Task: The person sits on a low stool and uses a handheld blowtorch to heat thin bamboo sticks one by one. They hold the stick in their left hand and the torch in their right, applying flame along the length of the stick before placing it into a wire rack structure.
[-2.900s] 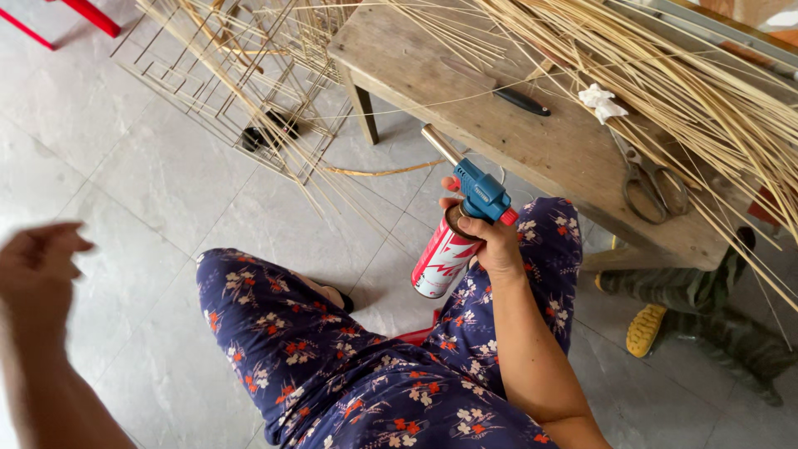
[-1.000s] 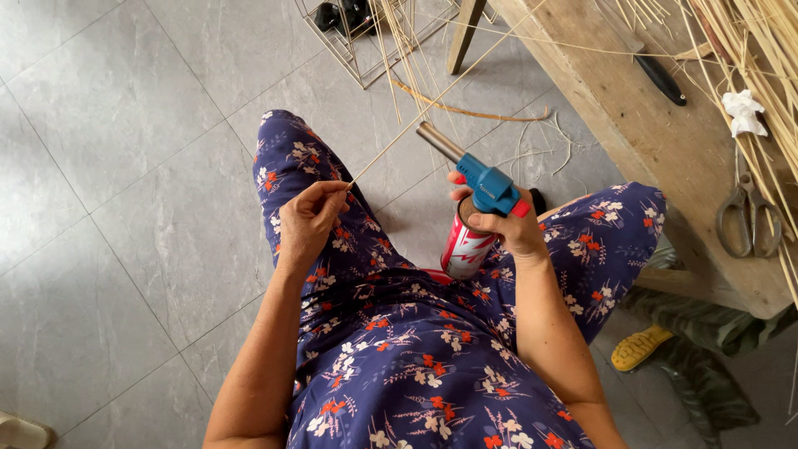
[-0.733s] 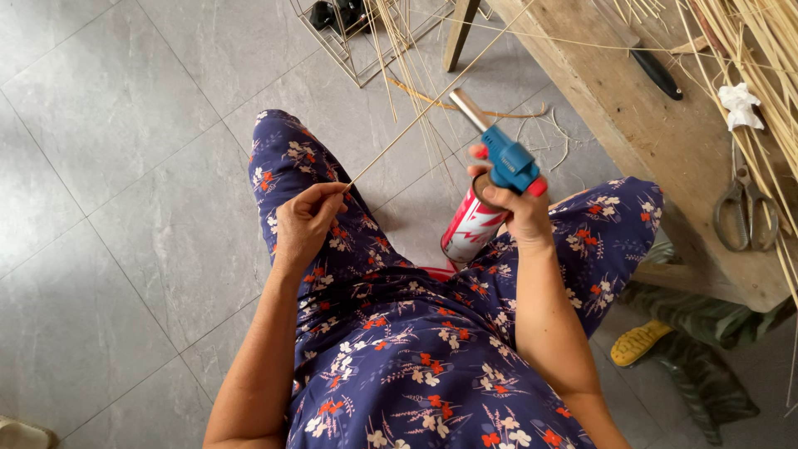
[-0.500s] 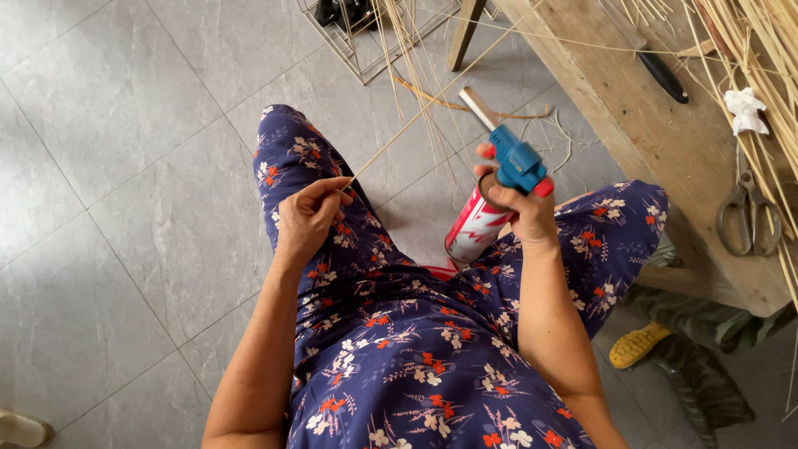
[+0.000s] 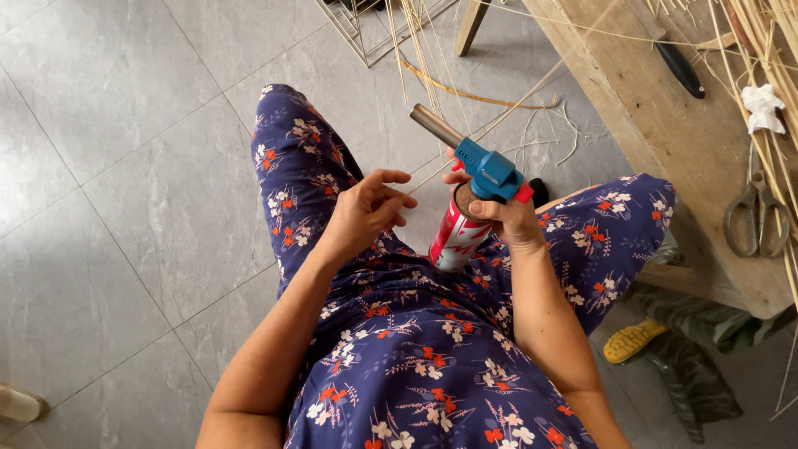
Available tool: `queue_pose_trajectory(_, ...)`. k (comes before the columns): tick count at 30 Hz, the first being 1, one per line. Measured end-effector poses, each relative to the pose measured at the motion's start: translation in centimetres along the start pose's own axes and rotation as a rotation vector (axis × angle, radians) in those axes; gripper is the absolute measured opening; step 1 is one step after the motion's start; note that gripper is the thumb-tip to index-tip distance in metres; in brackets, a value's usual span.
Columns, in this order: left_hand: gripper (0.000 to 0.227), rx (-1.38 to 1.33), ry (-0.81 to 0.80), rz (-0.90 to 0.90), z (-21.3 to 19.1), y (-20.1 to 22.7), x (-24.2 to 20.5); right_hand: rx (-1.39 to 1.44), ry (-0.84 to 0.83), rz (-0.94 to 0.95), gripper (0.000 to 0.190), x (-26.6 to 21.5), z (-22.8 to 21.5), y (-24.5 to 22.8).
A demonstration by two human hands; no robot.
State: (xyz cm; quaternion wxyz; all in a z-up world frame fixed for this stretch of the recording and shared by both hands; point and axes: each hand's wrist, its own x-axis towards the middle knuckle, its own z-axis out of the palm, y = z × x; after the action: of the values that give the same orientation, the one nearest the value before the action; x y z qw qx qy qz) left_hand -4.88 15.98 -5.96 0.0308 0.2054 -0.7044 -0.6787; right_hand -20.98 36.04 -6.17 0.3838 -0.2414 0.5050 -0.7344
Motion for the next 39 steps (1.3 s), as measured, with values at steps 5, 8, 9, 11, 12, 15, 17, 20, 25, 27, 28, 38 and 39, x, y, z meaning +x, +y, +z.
queue_pose_trajectory(5, 0.029, 0.157, -0.022, -0.154, -2.3, 0.0, -2.2, 0.068, 0.108, -0.072, 0.079, 0.3, -1.1, 0.0)
queue_pose_trajectory(8, 0.028, 0.129, 0.035, -0.223, -4.6, -0.3, -4.4, 0.125, 0.141, -0.107, 0.078, 0.6, -1.5, -0.3)
queue_pose_trajectory(9, 0.028, 0.107, 0.064, -0.226, -5.1, -0.4, -4.9, 0.135, 0.140, -0.118, 0.077, 0.6, -1.6, -0.4)
queue_pose_trajectory(11, 0.028, 0.045, 0.101, -0.239, -5.5, -0.4, -5.3, 0.128, 0.135, -0.115, 0.077, 0.6, -1.6, -0.5)
queue_pose_trajectory(12, 0.028, 0.014, 0.121, -0.246, -5.7, -0.4, -5.5, 0.124, 0.131, -0.112, 0.076, 0.7, -1.5, -0.4)
queue_pose_trajectory(15, 0.032, 0.062, 0.079, -0.165, -5.4, 0.1, -5.6, 0.116, 0.119, -0.109, 0.077, 0.8, -1.1, -0.1)
queue_pose_trajectory(17, 0.030, 0.071, 0.093, -0.185, -5.1, 0.2, -5.5, 0.110, 0.134, -0.102, 0.078, 0.8, -1.0, -0.1)
queue_pose_trajectory(20, 0.023, 0.062, 0.174, -0.200, -4.5, -0.2, -4.9, 0.113, 0.137, -0.093, 0.077, 0.9, -1.0, -0.1)
queue_pose_trajectory(25, 0.021, 0.011, 0.323, -0.139, -4.5, -0.6, -3.5, 0.075, 0.088, -0.068, 0.078, 0.9, -1.0, 0.0)
queue_pose_trajectory(27, 0.021, -0.021, 0.355, -0.105, -4.7, -0.5, -2.7, 0.039, 0.031, -0.044, 0.076, 0.5, -0.8, -0.1)
queue_pose_trajectory(28, 0.021, 0.007, 0.367, -0.096, -4.7, -0.4, -2.6, -0.012, -0.023, -0.038, 0.072, 0.0, -0.7, -0.2)
queue_pose_trajectory(38, 0.019, 0.084, 0.451, -0.064, -4.5, 0.5, -2.1, -0.264, -0.228, 0.060, 0.062, -0.9, 1.5, -1.2)
queue_pose_trajectory(39, 0.019, 0.095, 0.460, -0.049, -4.5, 0.6, -2.1, -0.257, -0.211, 0.060, 0.062, -0.8, 1.5, -1.1)
